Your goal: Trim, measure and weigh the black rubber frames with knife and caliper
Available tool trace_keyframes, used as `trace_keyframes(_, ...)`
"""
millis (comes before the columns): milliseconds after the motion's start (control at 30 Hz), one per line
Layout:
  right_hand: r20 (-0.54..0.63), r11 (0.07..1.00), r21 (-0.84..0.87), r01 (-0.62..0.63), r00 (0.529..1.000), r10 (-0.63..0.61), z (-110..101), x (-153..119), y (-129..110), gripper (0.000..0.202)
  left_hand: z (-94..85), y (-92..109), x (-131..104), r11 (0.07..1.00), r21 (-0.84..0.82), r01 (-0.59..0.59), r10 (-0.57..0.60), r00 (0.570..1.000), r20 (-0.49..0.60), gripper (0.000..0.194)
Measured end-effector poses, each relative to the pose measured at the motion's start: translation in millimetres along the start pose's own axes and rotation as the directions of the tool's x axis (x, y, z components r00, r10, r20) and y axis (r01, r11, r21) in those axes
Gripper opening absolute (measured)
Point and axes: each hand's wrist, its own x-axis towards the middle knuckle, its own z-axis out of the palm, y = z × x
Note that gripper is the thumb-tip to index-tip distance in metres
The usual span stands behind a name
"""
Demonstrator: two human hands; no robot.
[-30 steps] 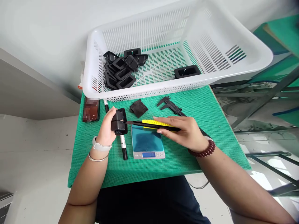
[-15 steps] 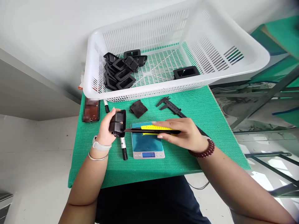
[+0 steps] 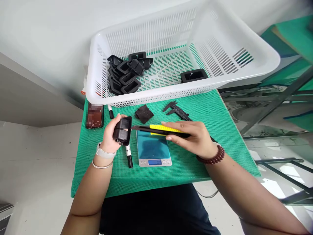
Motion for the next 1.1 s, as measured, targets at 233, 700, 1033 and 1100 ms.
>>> trace_keyframes(233,0.027,1.0,-0.01,-0.021,0.999,0.021,1.9,0.5,1.7,0.035,-0.8,-1.2,0.7,1.0,0.006,0.019,-0.019,1.0,-0.01,0.043)
trace_keyframes(700,0.134,0.998,0.062,0.007,0.991,-0.015,1.6,0.6,-2.9,0.036,3.1,-0.4,-1.1,0.998,-0.055,-0.04,0.037,0.998,-0.053,0.033)
trace_keyframes(1033,-0.087,0.994,-0.093,-0.063,0.995,0.055,1.2,-0.1,1.4,0.036,4.7,2.5,-4.8,0.996,-0.046,0.074,-0.07,0.995,0.076,0.038)
trace_keyframes(1100,-0.058,0.998,-0.061,-0.034,0.998,0.031,-0.4,0.1,-0.1,0.034,4.2,3.6,-5.2,0.996,-0.066,0.064,-0.061,0.997,0.044,0.038)
